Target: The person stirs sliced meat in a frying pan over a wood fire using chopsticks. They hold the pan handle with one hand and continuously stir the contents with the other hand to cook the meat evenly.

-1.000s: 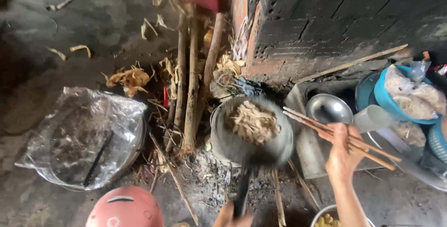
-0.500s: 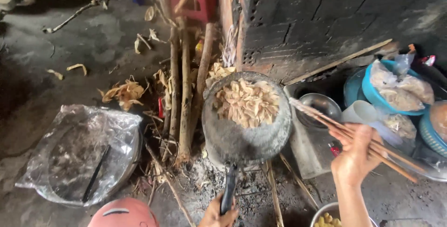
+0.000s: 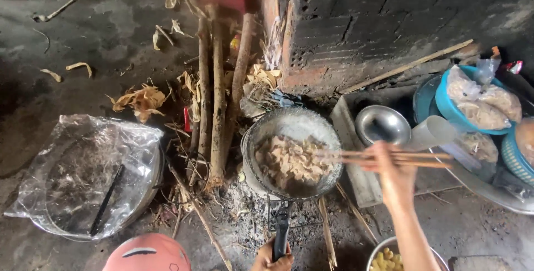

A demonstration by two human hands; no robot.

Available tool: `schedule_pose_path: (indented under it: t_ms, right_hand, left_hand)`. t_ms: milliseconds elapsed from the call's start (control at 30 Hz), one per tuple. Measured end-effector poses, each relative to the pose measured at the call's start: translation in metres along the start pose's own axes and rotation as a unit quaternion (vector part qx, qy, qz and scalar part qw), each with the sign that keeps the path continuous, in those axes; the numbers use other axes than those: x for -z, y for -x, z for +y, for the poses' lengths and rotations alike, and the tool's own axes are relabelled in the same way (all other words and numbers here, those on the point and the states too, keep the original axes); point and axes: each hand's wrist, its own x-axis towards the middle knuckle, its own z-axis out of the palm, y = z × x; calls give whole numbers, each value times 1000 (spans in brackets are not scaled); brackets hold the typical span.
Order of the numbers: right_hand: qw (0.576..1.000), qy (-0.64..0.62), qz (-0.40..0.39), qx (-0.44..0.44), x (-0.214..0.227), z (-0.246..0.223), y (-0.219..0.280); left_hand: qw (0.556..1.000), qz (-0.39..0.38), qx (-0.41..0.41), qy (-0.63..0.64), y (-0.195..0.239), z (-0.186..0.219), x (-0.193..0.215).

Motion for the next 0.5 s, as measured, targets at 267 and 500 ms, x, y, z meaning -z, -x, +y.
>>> schedule_pose_path:
  t_ms: [267,500]
  right_hand:
    - [977,92,-168,94,-49,65,-9]
    - [968,219,-76,100,-46,49,-21]
  left_hand:
    - [993,73,21,-92,-9,6,5]
    - [998,-14,-66,-3,-16,0,11]
